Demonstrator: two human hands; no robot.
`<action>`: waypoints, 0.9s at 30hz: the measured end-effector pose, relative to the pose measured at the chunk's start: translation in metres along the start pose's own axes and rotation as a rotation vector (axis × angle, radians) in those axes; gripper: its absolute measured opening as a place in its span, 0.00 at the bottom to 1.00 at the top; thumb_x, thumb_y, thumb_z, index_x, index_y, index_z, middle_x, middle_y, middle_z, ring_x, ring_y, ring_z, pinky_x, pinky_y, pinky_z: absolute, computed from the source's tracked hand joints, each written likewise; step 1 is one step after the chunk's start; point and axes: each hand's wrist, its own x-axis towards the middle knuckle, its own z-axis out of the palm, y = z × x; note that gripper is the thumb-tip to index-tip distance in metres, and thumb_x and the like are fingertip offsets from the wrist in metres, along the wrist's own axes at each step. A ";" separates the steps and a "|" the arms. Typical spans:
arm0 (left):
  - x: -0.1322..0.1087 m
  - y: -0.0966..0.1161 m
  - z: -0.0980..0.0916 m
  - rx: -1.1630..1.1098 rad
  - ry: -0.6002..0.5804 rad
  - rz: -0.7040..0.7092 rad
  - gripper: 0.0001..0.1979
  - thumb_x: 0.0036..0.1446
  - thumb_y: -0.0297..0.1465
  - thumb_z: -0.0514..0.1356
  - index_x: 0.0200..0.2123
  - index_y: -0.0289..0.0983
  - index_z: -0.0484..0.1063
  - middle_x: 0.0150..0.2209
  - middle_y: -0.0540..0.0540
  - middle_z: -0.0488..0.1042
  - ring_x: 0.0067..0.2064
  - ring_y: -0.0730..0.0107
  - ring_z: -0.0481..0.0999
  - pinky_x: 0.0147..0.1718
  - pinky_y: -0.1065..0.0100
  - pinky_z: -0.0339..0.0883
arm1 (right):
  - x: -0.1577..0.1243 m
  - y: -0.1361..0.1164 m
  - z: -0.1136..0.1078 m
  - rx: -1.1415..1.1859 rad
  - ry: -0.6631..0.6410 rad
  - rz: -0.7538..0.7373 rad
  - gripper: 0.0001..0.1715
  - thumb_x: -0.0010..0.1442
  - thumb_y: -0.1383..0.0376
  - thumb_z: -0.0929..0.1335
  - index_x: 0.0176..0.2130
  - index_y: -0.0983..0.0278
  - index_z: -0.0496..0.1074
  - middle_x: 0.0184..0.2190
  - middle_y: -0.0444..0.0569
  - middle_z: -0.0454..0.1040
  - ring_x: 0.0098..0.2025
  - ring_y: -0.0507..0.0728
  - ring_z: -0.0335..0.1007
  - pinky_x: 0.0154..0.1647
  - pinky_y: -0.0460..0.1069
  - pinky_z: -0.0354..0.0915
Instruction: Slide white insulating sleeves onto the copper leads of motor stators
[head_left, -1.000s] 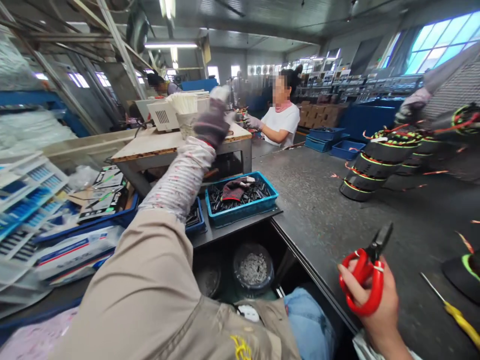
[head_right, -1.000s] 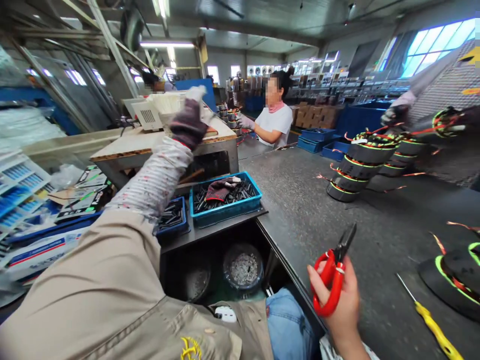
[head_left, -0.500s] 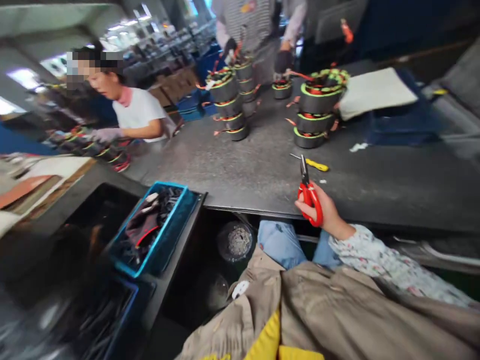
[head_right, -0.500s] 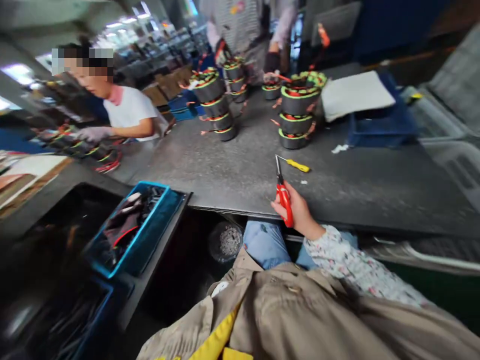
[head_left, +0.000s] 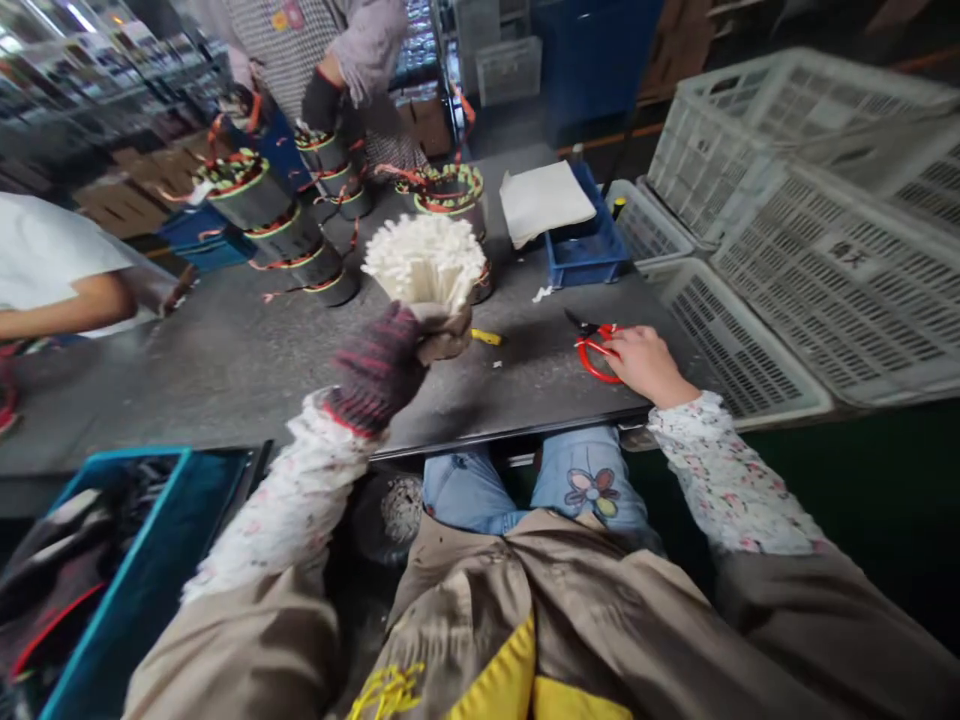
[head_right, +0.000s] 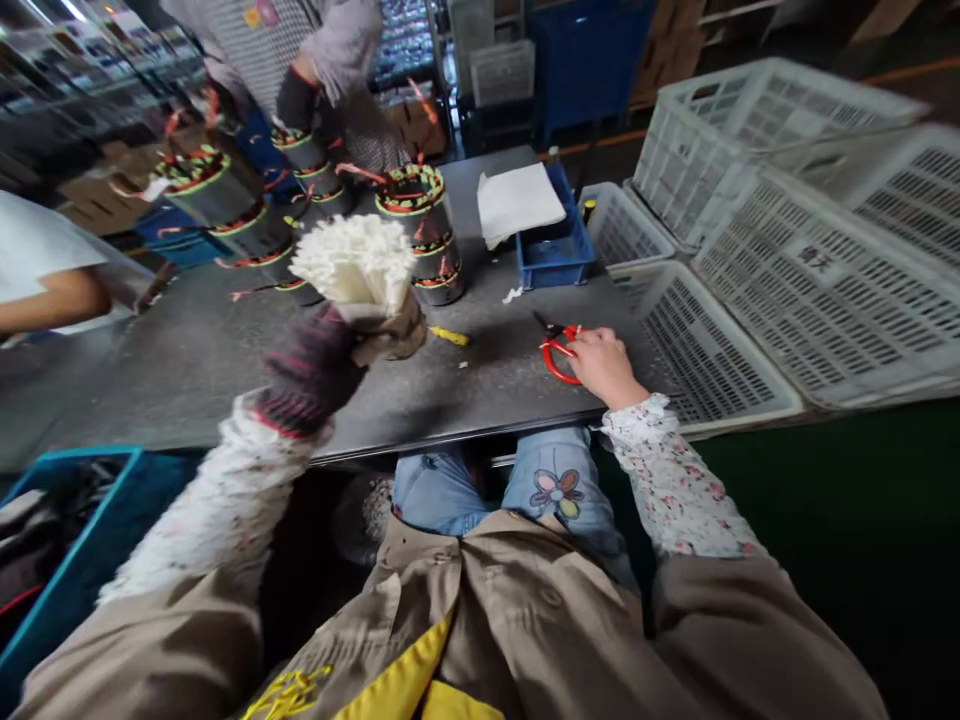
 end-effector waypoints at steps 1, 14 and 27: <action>0.010 0.007 0.017 -0.022 0.004 0.032 0.13 0.65 0.41 0.63 0.49 0.44 0.78 0.48 0.45 0.80 0.53 0.56 0.78 0.57 0.52 0.75 | 0.007 0.000 -0.003 -0.001 -0.001 -0.031 0.21 0.68 0.64 0.61 0.46 0.67 0.81 0.54 0.62 0.76 0.56 0.70 0.68 0.56 0.60 0.66; 0.059 0.035 0.089 -0.028 0.037 0.042 0.14 0.69 0.37 0.59 0.53 0.40 0.75 0.47 0.40 0.79 0.47 0.57 0.81 0.49 0.55 0.77 | 0.153 -0.071 -0.007 -0.042 -0.160 -0.399 0.20 0.66 0.77 0.60 0.43 0.74 0.81 0.44 0.64 0.79 0.48 0.61 0.74 0.49 0.52 0.66; 0.081 0.033 0.161 0.010 -0.142 0.024 0.14 0.68 0.38 0.60 0.51 0.39 0.78 0.44 0.41 0.81 0.45 0.56 0.81 0.44 0.56 0.76 | 0.175 0.021 -0.042 0.066 0.090 -0.134 0.21 0.70 0.64 0.62 0.53 0.69 0.79 0.51 0.63 0.78 0.55 0.68 0.67 0.55 0.61 0.63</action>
